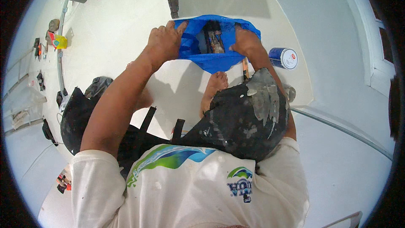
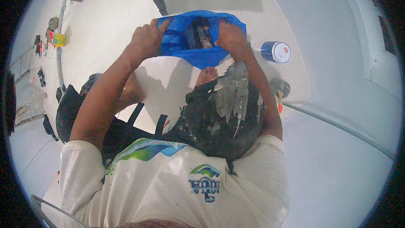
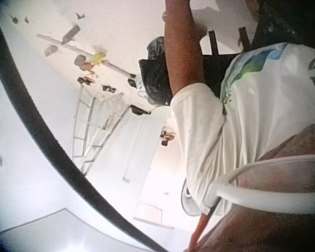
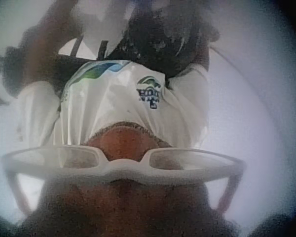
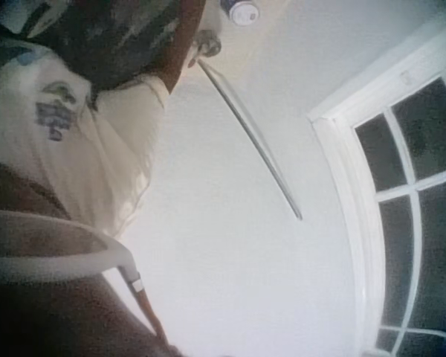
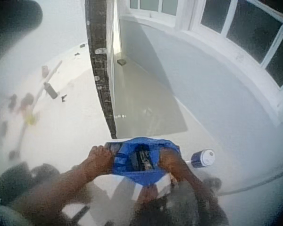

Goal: The person measures and marks a metal trim piece, then retrieves a hammer and chisel from a tool bag. They position the trim against a wall and use the hammer and chisel to drive fasteners into the wall to secure the trim.

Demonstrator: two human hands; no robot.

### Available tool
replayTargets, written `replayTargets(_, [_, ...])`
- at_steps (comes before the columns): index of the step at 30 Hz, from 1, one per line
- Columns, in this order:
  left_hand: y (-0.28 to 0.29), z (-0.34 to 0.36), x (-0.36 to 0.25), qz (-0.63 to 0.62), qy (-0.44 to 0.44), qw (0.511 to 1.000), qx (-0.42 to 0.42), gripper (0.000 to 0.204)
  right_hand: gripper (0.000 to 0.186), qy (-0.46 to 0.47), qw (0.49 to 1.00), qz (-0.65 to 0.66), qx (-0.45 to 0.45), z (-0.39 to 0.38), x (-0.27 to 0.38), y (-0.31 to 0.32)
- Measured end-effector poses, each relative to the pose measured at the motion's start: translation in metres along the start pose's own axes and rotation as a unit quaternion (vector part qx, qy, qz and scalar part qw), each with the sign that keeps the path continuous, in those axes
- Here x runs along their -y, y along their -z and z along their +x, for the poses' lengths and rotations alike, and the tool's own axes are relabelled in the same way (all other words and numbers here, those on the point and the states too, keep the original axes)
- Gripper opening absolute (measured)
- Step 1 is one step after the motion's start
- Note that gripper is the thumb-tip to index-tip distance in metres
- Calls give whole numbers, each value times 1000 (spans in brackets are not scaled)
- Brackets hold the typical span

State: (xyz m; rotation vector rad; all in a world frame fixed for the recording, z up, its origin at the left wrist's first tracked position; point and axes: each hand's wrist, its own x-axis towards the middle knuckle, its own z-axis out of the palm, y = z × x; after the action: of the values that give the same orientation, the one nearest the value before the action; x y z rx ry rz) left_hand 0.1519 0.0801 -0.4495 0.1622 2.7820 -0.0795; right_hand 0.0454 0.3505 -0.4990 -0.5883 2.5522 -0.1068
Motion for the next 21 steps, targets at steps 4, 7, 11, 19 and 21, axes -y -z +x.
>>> replayTargets(4, [16,-6,-1,-5,-2,1000,-18,102,64,30,998,-44,44,13,-4,-11])
replayTargets(7, [12,-13,-7,-9,-14,1000,-1,104,46,120,990,-67,-22,3,-4,-52])
replayTargets(11, [-2,-11,-7,6,-40,999,-1,93,28,325,932,-49,151,10,-22,-114])
replayTargets(19, [0,-7,-28,11,-59,998,5,67,28,174,980,-53,76,-5,-6,-120])
replayTargets(21, [-4,-10,-34,-5,-56,998,30,65,27,132,987,-53,75,-2,6,-116])
